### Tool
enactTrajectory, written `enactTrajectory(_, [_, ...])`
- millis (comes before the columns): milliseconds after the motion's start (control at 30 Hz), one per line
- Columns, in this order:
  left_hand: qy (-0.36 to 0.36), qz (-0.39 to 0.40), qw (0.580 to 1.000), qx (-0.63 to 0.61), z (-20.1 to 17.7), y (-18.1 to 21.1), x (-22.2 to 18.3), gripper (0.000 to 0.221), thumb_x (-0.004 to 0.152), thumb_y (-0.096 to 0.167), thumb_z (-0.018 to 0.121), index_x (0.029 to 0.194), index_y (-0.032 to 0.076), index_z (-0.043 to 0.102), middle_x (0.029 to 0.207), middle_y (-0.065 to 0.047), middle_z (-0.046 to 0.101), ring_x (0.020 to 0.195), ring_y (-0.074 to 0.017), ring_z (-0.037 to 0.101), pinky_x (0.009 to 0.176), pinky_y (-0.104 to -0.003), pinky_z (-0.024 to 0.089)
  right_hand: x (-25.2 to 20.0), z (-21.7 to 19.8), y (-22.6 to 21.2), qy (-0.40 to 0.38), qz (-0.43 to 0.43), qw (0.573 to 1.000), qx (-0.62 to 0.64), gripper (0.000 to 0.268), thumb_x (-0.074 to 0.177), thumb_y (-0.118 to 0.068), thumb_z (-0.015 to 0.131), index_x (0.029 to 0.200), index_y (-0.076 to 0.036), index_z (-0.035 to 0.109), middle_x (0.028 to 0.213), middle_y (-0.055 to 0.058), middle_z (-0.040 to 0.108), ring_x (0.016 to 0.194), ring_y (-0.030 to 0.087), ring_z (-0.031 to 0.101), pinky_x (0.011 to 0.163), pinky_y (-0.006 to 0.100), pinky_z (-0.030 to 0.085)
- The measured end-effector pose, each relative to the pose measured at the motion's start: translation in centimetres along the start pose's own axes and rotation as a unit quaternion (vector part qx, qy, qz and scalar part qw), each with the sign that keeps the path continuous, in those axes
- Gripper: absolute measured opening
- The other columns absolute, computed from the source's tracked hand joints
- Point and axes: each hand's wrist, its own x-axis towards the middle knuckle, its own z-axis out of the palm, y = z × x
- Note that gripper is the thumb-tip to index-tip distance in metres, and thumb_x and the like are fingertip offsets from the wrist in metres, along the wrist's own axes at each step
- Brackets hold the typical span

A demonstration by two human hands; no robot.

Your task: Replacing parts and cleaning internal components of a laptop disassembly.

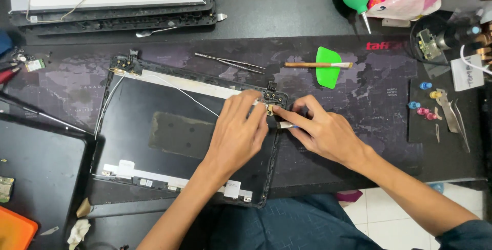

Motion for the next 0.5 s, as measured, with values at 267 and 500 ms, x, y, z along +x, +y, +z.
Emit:
enactTrajectory(267, [-0.103,0.074,0.991,0.042,1.4,-1.0,-2.5,0.026,0.081,0.002,0.070,0.104,-0.002,0.058,0.139,-0.023,0.058,0.139,-0.0412,0.050,0.118,-0.052,0.039,0.2,-2.6,3.2,-0.005,0.026,0.987,0.156,0.037,0.090,-0.003,0.066,0.126,-0.009,0.068,0.107,0.007,0.062,0.082,0.019,0.065,0.071,0.032,0.054])
enactTrajectory(500, [-0.127,0.109,0.978,0.126,2.2,-1.3,-3.5,0.025,0.086,0.005,0.062,0.110,0.001,0.058,0.144,-0.027,0.055,0.140,-0.0431,0.047,0.120,-0.055,0.034,3.6,-5.0,1.2,0.119,0.083,0.918,0.368,0.024,0.099,0.007,0.058,0.122,0.003,0.053,0.118,0.009,0.066,0.116,0.019,0.070,0.096,0.027,0.057])
